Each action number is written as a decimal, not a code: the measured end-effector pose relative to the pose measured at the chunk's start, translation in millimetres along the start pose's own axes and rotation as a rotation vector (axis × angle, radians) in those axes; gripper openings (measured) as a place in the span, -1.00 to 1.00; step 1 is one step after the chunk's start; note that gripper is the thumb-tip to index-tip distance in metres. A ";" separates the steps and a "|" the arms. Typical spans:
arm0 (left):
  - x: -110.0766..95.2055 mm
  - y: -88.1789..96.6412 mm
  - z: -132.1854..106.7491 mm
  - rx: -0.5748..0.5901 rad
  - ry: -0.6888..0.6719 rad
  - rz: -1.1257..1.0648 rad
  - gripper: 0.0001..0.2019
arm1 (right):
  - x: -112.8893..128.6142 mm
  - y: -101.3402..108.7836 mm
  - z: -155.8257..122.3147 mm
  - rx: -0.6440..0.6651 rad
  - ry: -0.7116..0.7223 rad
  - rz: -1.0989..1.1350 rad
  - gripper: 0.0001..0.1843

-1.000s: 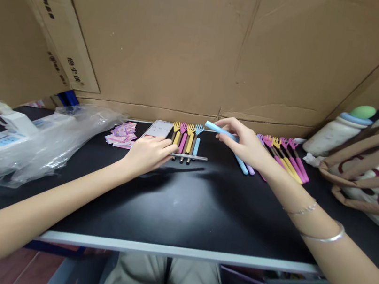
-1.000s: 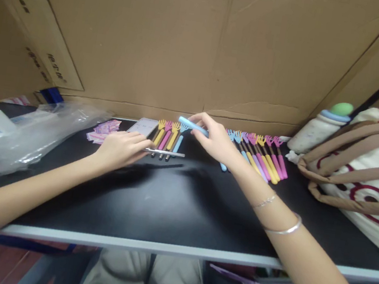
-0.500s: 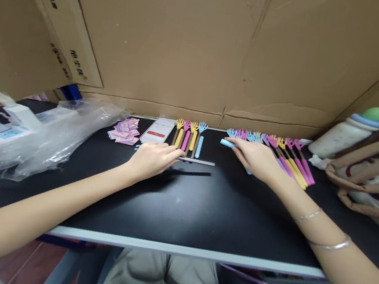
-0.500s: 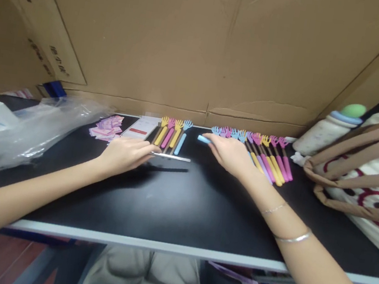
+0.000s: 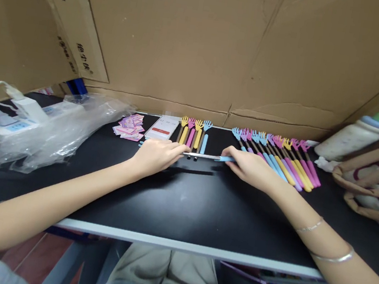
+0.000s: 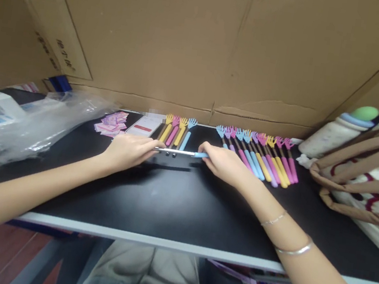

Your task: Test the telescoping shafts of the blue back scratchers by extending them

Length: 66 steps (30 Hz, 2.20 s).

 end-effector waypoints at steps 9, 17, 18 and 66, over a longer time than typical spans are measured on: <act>4.5 -3.8 0.5 0.097 0.027 0.006 -0.82 | -2.5 3.2 -1.6 0.059 -0.064 -0.001 -0.84; 4.5 -5.3 -0.9 0.127 0.023 0.018 -0.78 | 1.8 6.2 -2.3 -0.014 -0.009 -0.088 -0.86; 4.5 -5.8 -1.0 0.134 0.023 0.021 -0.78 | 2.1 6.5 -2.0 -0.026 -0.002 -0.105 -0.86; 8.4 1.3 -1.0 0.020 0.045 -0.042 -0.76 | 3.8 5.9 -3.8 0.193 -0.040 0.544 -0.76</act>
Point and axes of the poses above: each hand's wrist, its own z-axis towards the middle knuckle, its own y-axis out of the back of the hand, x = y × z, the point moved 4 cm from there along z, towards the middle knuckle, and after that the axes turned 4 degrees about z, right-handed, at the moved point
